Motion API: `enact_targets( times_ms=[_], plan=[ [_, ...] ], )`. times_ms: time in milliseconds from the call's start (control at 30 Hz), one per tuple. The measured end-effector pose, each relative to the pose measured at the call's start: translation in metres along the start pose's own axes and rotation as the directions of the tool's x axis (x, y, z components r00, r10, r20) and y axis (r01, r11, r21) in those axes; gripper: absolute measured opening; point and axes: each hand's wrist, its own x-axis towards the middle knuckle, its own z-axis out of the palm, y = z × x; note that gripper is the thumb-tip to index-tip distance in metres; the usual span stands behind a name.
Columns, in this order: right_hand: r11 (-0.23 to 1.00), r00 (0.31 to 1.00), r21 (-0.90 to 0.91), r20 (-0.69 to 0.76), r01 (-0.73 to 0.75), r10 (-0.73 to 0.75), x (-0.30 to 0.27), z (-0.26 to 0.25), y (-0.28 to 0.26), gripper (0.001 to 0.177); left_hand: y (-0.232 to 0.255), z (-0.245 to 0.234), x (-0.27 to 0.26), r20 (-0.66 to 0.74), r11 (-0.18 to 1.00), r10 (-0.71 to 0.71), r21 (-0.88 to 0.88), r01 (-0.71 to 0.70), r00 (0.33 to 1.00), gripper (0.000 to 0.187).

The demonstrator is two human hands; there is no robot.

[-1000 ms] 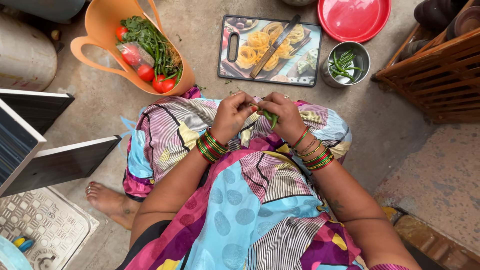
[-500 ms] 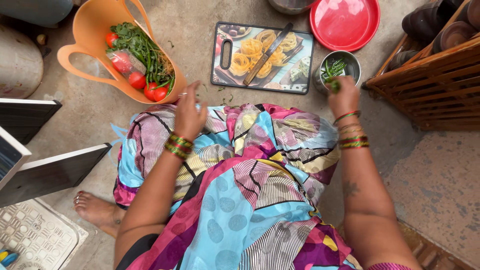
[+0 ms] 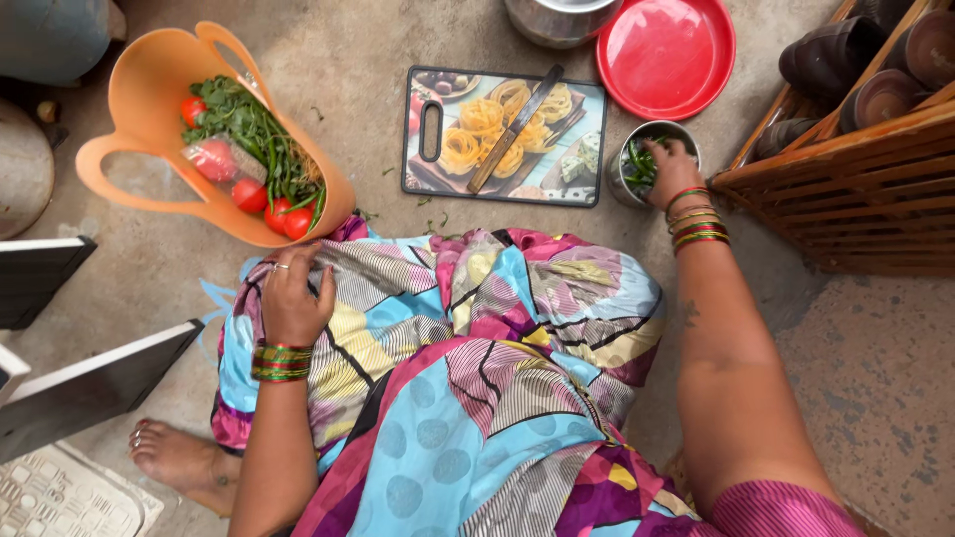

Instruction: The person sorts various vegetables including green chilies, tomatoes, and leafy greens from a large orange carrier into separate containers and onto a cutting board by hand.

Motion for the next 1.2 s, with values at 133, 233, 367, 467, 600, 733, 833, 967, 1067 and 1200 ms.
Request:
enact_targets(
  times_ms=[133, 233, 367, 467, 600, 733, 833, 967, 1067, 1200],
  plan=[
    [0.984, 0.973, -0.084, 0.155, -0.157, 0.168, 0.019, 0.036, 0.014, 0.076, -0.003, 0.010, 0.007, 0.070, 0.999, -0.033, 0.038, 0.030, 0.997, 0.027],
    [0.987, 0.972, -0.080, 0.176, -0.143, 0.155, 0.039, 0.066, 0.036, 0.050, -0.006, 0.012, 0.010, 0.063, 0.999, -0.030, 0.031, 0.029, 0.998, 0.021],
    [0.978, 0.982, 0.143, 0.132, -0.152, 0.133, 0.049, 0.074, 0.071, 0.041, -0.009, 0.014, 0.010, 0.048, 0.999, -0.049, 0.019, 0.048, 0.998, 0.017],
    [0.852, 0.984, 0.495, 0.136, -0.169, 0.117, 0.045, 0.061, 0.087, 0.044, -0.010, 0.015, 0.009, 0.048, 0.997, -0.072, 0.013, 0.071, 0.996, 0.016],
    [0.714, 0.980, 0.674, 0.173, -0.188, 0.095, 0.032, 0.035, 0.084, 0.045, -0.009, 0.015, 0.010, 0.063, 0.996, -0.090, 0.028, 0.088, 0.994, 0.016],
    [0.836, 0.981, 0.516, 0.147, -0.186, 0.128, 0.034, 0.035, 0.060, 0.048, -0.008, 0.015, 0.010, 0.057, 0.995, -0.093, 0.045, 0.091, 0.994, 0.015],
    [0.962, 0.983, 0.209, 0.089, -0.176, 0.160, 0.042, 0.065, 0.042, 0.074, -0.008, 0.016, 0.010, 0.051, 0.995, -0.089, 0.038, 0.087, 0.995, 0.016],
    [0.959, 0.938, -0.066, 0.201, -0.274, 0.282, 0.056, 0.104, 0.036, 0.061, -0.009, 0.018, 0.008, 0.047, 0.994, -0.096, 0.060, 0.093, 0.994, 0.013],
    [0.961, 0.938, -0.126, 0.218, -0.248, 0.270, 0.068, 0.108, 0.045, 0.051, -0.011, 0.020, 0.007, 0.051, 0.992, -0.108, 0.072, 0.104, 0.993, 0.012],
    [0.963, 0.928, 0.102, 0.311, -0.249, 0.207, 0.076, 0.081, 0.061, 0.063, -0.011, 0.019, 0.007, 0.037, 0.992, -0.108, 0.072, 0.105, 0.993, 0.012]
  ],
)
